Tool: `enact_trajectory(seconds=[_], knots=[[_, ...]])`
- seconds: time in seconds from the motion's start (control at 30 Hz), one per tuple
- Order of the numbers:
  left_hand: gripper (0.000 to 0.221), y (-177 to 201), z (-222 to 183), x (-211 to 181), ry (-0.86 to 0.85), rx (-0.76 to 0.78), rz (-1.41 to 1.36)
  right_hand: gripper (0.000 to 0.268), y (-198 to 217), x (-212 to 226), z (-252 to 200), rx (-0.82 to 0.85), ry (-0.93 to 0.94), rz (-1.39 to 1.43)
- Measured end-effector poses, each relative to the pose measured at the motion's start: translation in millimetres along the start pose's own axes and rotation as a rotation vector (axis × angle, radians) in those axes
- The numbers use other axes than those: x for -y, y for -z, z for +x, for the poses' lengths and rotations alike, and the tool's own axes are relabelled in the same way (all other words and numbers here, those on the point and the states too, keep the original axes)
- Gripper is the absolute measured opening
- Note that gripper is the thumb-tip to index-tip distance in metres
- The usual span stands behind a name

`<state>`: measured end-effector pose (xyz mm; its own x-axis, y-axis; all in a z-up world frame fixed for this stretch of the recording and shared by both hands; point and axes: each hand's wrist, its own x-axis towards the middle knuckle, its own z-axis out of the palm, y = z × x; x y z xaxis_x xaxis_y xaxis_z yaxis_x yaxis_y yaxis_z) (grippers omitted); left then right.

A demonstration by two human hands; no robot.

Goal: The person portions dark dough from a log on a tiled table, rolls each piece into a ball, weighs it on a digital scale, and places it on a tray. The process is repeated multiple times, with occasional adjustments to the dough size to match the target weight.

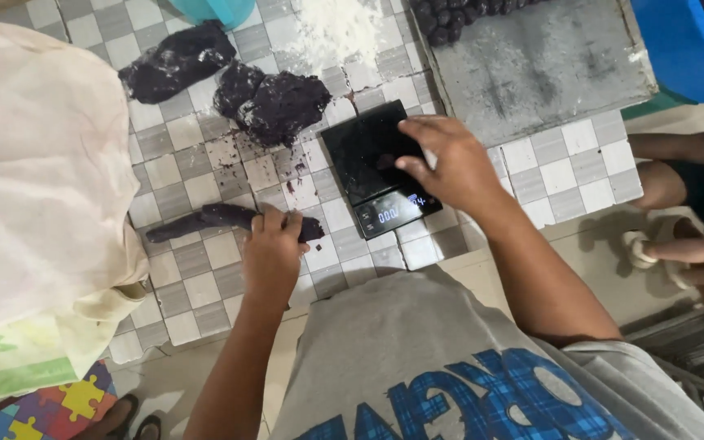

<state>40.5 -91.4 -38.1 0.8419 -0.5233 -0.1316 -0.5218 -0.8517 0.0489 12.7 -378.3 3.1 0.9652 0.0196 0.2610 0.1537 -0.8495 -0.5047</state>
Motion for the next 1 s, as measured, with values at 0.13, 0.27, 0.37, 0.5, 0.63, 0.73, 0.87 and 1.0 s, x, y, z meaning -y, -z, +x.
enact_trajectory(seconds=[0.13, 0.27, 0.37, 0.5, 0.63, 0.73, 0.87, 1.0], knots=[[0.047, -25.3, 6.9, 1.3, -0.089, -0.074, 0.085, 0.040, 3.1, -15.9, -14.7, -0.005, -0.178, 0.006], [0.034, -42.0, 8.5, -0.1, -0.143, -0.162, 0.134, 0.037, 8.0, -12.1, -25.7, -0.020, -0.173, 0.028], [0.028, -63.0, 10.1, 0.2, -0.170, -0.135, 0.145, 0.035, 8.7, -10.7, -36.8, -0.052, -0.175, 0.006], [0.030, -65.7, 6.7, -4.2, -0.162, -0.111, 0.151, 0.035, 6.3, -13.7, -54.4, -0.087, -0.208, 0.008], [0.023, -34.7, -2.5, -9.5, -0.151, -0.097, 0.002, 0.035, 9.2, -5.5, -69.2, -0.129, -0.267, -0.006], [0.024, -17.9, -8.2, -8.4, -0.160, -0.197, -0.129, 0.034, 11.8, 0.5, -76.5, -0.132, -0.291, -0.009], [0.030, -2.0, -11.0, 1.0, -0.134, -0.351, -0.298, 0.035, 11.5, 8.2, -78.0, -0.121, -0.300, -0.026], [0.030, 14.4, -7.2, 4.7, -0.117, -0.416, -0.334, 0.035, 10.4, 14.9, -66.8, -0.119, -0.259, -0.017]])
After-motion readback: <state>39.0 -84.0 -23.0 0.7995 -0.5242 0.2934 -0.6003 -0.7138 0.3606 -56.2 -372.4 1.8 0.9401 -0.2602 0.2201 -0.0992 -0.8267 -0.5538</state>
